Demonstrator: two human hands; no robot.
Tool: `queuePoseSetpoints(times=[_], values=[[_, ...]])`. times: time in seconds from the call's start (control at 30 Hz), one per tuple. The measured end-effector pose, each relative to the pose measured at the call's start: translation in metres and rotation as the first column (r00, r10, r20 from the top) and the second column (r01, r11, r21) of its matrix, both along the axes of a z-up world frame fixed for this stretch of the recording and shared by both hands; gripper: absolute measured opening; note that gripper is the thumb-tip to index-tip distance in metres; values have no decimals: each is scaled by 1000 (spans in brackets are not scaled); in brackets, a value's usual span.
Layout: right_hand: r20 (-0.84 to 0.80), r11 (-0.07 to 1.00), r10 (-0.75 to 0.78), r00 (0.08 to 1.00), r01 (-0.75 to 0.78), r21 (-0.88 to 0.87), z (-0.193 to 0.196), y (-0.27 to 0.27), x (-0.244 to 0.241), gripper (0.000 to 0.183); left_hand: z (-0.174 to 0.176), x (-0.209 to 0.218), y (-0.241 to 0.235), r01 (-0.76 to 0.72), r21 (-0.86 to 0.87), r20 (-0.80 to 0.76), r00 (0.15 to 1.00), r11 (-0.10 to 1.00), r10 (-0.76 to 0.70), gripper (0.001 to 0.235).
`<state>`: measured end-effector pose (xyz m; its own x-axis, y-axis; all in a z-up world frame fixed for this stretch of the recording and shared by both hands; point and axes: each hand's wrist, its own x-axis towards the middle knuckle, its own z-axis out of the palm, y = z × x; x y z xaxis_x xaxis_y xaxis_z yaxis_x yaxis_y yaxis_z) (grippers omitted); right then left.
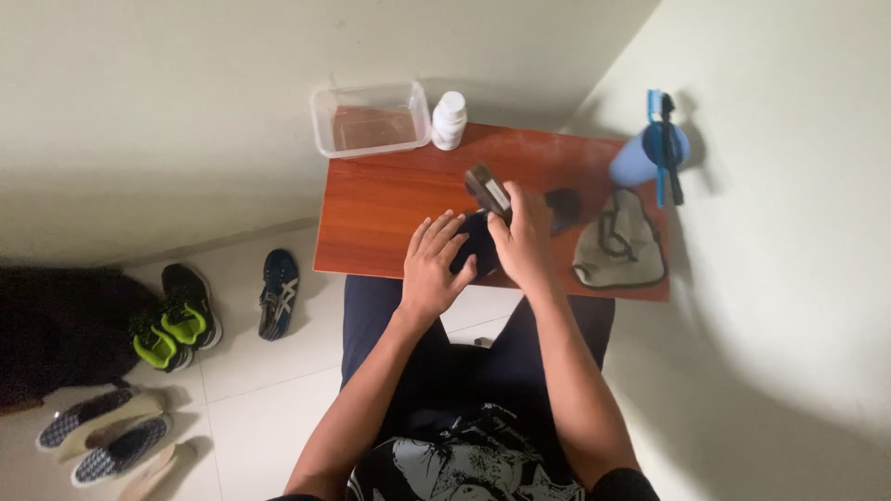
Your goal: The person cleans the sole of a blue sneaker using a brush. They dip the brush into a container of liquid and scrub the textured bottom of the shoe repeatedly.
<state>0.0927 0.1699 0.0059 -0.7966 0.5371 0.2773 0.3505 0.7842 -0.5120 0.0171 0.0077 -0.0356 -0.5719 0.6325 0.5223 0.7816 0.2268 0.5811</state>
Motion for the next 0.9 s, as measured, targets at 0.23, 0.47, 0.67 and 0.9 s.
queuePoseSetpoints(times=[0.23, 0.47, 0.67, 0.9], values=[[30, 948, 286, 958, -288, 137, 34, 17, -108, 52, 22, -83, -20, -105, 91, 46, 994, 990, 101, 34], [235, 778, 490, 839, -543, 317, 45, 12, -207, 27, 38, -155, -26, -300, -68, -83, 952, 952, 294, 49], [361, 764, 450, 817, -562, 319, 7, 17, -247, 21, 20, -188, -21, -329, -223, -199, 937, 918, 288, 35], [361, 747, 463, 809, -576, 334, -9, 22, -260, 20, 4, -197, -20, -329, -217, -240, 931, 919, 276, 32]])
